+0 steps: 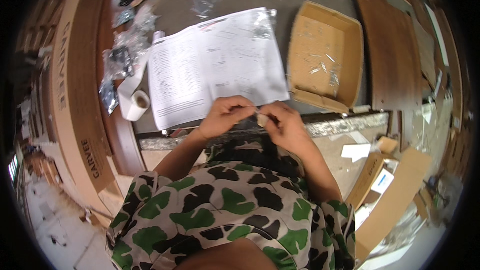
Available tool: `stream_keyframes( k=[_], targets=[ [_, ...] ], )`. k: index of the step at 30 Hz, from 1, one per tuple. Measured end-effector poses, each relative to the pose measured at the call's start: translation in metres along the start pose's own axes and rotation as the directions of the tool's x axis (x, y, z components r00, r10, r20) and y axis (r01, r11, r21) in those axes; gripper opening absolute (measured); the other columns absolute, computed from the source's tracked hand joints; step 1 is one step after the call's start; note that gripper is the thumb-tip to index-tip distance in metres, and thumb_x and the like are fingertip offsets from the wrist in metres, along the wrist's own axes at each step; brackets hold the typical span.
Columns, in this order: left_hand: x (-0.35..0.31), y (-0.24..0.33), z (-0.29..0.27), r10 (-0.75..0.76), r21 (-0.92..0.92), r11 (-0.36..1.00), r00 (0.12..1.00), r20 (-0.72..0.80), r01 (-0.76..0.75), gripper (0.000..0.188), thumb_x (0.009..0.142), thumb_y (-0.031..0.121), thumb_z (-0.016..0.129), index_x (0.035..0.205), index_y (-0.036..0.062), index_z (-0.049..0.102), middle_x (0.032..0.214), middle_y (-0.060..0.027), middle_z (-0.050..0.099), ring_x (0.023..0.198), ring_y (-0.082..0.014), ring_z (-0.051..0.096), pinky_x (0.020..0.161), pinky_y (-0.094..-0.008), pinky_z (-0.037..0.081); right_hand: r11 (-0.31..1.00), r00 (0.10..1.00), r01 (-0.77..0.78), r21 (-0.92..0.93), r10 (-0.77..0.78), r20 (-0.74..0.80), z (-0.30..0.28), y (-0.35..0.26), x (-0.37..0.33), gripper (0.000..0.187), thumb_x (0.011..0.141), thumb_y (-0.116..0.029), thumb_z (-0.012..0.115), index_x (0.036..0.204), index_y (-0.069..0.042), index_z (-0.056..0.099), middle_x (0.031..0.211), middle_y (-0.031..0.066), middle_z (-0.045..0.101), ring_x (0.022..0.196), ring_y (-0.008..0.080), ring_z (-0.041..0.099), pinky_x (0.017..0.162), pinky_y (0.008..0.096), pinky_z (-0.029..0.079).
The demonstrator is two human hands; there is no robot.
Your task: The person organizes hardware by picking up small metal components from a box and placing them into different plastic bags while referring to an instruction manual on the table.
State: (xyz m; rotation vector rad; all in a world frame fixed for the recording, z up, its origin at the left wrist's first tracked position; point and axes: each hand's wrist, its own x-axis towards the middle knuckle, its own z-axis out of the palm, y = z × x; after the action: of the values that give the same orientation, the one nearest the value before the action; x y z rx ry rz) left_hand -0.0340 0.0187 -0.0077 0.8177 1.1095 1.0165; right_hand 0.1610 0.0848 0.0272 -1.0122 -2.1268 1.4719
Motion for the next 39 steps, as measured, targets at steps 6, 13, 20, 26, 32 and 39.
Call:
stream_keyframes(
  k=[6, 13, 20, 26, 32, 39],
  targets=[
    [0.003, -0.008, -0.001, 0.235, 0.194, 0.953, 0.972, 0.009, -0.232, 0.013, 0.091, 0.012, 0.062, 0.094, -0.0002, 0.065, 0.081, -0.0052, 0.061, 0.074, -0.0091, 0.053, 0.065, -0.0237, 0.043, 0.994, 0.993, -0.11, 0.004, 0.11, 0.036, 0.007, 0.001, 0.007, 0.01, 0.083, 0.0, 0.064, 0.092, 0.001, 0.06, 0.077, 0.0052, 0.058, 0.069, 0.0114, 0.053, 0.063, 0.0247, 0.045],
    [0.013, -0.025, 0.0, 0.377, 0.341, 0.886, 0.916, -0.14, -0.313, 0.011, 0.091, 0.01, 0.06, 0.088, -0.0005, 0.058, 0.078, -0.0101, 0.058, 0.067, -0.0146, 0.053, 0.062, -0.0278, 0.043, 0.999, 0.999, -0.037, 0.013, 0.037, -0.007, 0.016, 0.009, 0.025, 0.004, 0.084, -0.001, 0.062, 0.088, -0.001, 0.059, 0.068, 0.0049, 0.055, 0.057, 0.0102, 0.046, 0.052, 0.0247, 0.04],
    [0.03, -0.036, -0.012, 0.404, 0.421, 0.862, 0.884, -0.234, -0.283, 0.016, 0.087, 0.013, 0.067, 0.083, 0.0013, 0.057, 0.073, -0.0085, 0.058, 0.061, -0.0157, 0.052, 0.055, -0.0286, 0.042, 0.985, 0.986, -0.163, -0.055, 0.161, -0.035, 0.027, 0.033, 0.039, 0.009, 0.091, -0.012, 0.061, 0.089, -0.003, 0.058, 0.059, 0.0015, 0.048, 0.055, 0.0076, 0.041, 0.053, 0.0238, 0.038],
    [0.032, -0.035, -0.037, 0.267, 0.095, 0.962, 0.951, -0.156, -0.255, 0.01, 0.088, 0.011, 0.064, 0.088, 0.0017, 0.06, 0.084, -0.0032, 0.062, 0.074, -0.0116, 0.056, 0.069, -0.0272, 0.047, 0.978, 0.998, -0.068, -0.199, 0.064, -0.025, 0.032, 0.029, 0.051, 0.013, 0.092, -0.015, 0.058, 0.091, -0.002, 0.056, 0.064, -0.001, 0.048, 0.059, 0.0054, 0.041, 0.054, 0.0224, 0.037],
    [0.031, -0.044, -0.03, 0.292, 0.144, 0.954, 0.93, -0.222, -0.264, 0.007, 0.089, 0.008, 0.061, 0.094, 0.0023, 0.06, 0.082, -0.0038, 0.062, 0.075, -0.0111, 0.056, 0.068, -0.0269, 0.046, 0.967, 1.0, 0.016, -0.254, -0.012, 0.019, 0.033, 0.024, 0.06, 0.009, 0.087, -0.004, 0.061, 0.093, 0.0, 0.057, 0.072, 0.0122, 0.057, 0.058, 0.0182, 0.051, 0.058, 0.0289, 0.044],
    [0.029, -0.047, -0.036, 0.236, 0.092, 0.97, 0.961, -0.142, -0.225, 0.022, 0.083, 0.005, 0.065, 0.104, 0.0042, 0.06, 0.086, -0.0032, 0.063, 0.076, -0.0111, 0.058, 0.067, -0.0258, 0.046, 0.996, 0.996, -0.087, -0.03, 0.088, 0.024, 0.034, 0.043, 0.058, 0.007, 0.089, -0.006, 0.06, 0.093, -0.001, 0.058, 0.07, 0.0029, 0.055, 0.061, 0.0083, 0.046, 0.056, 0.0234, 0.041]
  ],
)
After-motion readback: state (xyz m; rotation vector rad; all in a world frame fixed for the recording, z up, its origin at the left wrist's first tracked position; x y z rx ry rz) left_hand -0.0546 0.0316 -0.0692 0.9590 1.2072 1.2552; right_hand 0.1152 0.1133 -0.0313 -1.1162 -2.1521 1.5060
